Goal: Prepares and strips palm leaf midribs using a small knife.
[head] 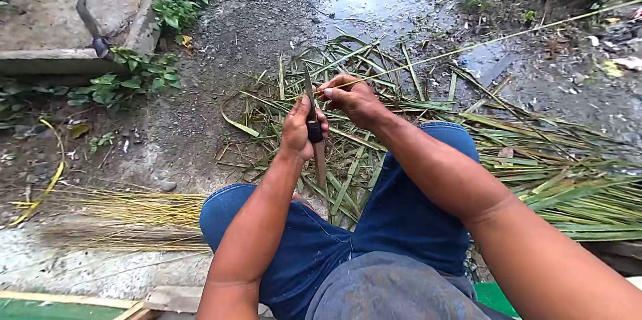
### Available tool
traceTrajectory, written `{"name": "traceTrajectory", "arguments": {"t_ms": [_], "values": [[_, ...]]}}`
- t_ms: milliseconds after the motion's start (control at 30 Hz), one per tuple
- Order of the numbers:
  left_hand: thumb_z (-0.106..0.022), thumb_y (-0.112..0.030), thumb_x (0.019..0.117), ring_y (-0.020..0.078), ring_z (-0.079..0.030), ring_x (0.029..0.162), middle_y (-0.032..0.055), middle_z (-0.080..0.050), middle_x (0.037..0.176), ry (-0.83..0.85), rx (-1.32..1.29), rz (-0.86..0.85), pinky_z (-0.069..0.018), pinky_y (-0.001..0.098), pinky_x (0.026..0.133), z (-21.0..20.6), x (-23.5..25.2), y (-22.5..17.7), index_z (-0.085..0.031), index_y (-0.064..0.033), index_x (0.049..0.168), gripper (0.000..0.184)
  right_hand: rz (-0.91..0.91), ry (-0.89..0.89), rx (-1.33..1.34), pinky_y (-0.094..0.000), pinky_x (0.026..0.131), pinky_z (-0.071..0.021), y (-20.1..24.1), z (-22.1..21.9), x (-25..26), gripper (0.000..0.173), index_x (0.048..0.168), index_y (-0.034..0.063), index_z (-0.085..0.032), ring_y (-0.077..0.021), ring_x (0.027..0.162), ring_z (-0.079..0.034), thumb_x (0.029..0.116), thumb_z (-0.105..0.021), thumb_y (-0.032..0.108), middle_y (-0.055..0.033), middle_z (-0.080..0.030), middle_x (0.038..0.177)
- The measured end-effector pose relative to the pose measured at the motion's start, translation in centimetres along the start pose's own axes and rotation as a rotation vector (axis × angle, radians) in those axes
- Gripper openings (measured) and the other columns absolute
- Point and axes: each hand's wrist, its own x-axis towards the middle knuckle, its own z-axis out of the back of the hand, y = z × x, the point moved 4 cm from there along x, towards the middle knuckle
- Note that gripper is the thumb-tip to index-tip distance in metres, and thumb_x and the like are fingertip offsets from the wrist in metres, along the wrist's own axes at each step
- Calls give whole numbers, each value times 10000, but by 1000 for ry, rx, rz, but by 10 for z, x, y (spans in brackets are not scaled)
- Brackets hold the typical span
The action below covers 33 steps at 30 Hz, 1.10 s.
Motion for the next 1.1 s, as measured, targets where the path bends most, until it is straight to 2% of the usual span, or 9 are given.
{"name": "traceTrajectory", "arguments": {"t_ms": [133,233,300,400,500,567,667,967,1100], "values": [[-331,-361,1130,97,-597,540,-17,-577,674,-100,-1,-96,-544,247,489,19,10,-20,-544,-180,1336,348,-166,259,-288,-358,764,-612,7,-19,-19,356,1360,-16,-529,-186,893,-719,1100,-414,197,-132,-695,1182],[-357,-367,1126,110,-604,538,-16,-576,676,-225,5,-130,-552,265,483,37,13,-36,-557,-173,1316,337,266,382,-778,-319,724,-602,40,-27,-38,275,1128,-15,-708,-114,752,-701,1063,-503,157,-85,-741,921],[-353,-367,1128,116,-613,542,-3,-593,688,-263,35,-136,-558,269,487,45,14,-38,-542,-155,1340,355,497,266,-924,-350,823,-598,56,-18,-34,235,1103,-10,-728,-159,862,-705,1032,-554,130,-117,-731,980],[-362,-367,1127,128,-624,544,7,-600,692,-281,54,-143,-565,280,484,47,13,-38,-533,-149,1352,356,141,313,-1190,-468,1034,-508,43,10,-9,430,1417,26,-570,-290,1199,-631,1071,-517,277,-179,-603,1376],[-362,-360,1128,126,-616,540,0,-582,679,-279,15,-175,-560,275,478,48,13,-44,-537,-161,1343,342,-135,454,-1253,-568,1090,-456,3,15,5,525,1488,41,-488,-342,1249,-623,1083,-494,374,-193,-627,1366],[-356,-375,1127,117,-605,530,-8,-578,677,-283,-21,-197,-549,268,471,50,13,-49,-555,-172,1336,353,-128,478,-1217,-556,1053,-482,-11,5,8,444,1424,41,-554,-332,1176,-661,1099,-467,331,-181,-681,1263],[-338,-391,1129,113,-600,533,-12,-576,680,-290,-34,-241,-546,266,475,55,13,-56,-559,-186,1326,360,-28,386,-1137,-485,843,-547,-10,-5,13,303,1152,53,-690,-246,862,-693,1097,-449,228,-108,-713,925],[-443,-257,1112,133,-627,568,27,-627,751,-95,383,-83,-562,286,503,17,4,-16,-528,-112,1413,344,135,342,-1143,-439,745,-511,12,-16,7,280,1014,76,-746,-192,745,-664,1055,-497,196,-67,-700,800],[-430,-284,1115,105,-623,545,-8,-618,699,-68,341,-87,-562,263,491,31,10,-28,-530,-136,1394,331,88,412,-1116,-404,745,-512,26,-5,0,294,1017,77,-738,-152,705,-638,1076,-481,206,-37,-678,762]]}}
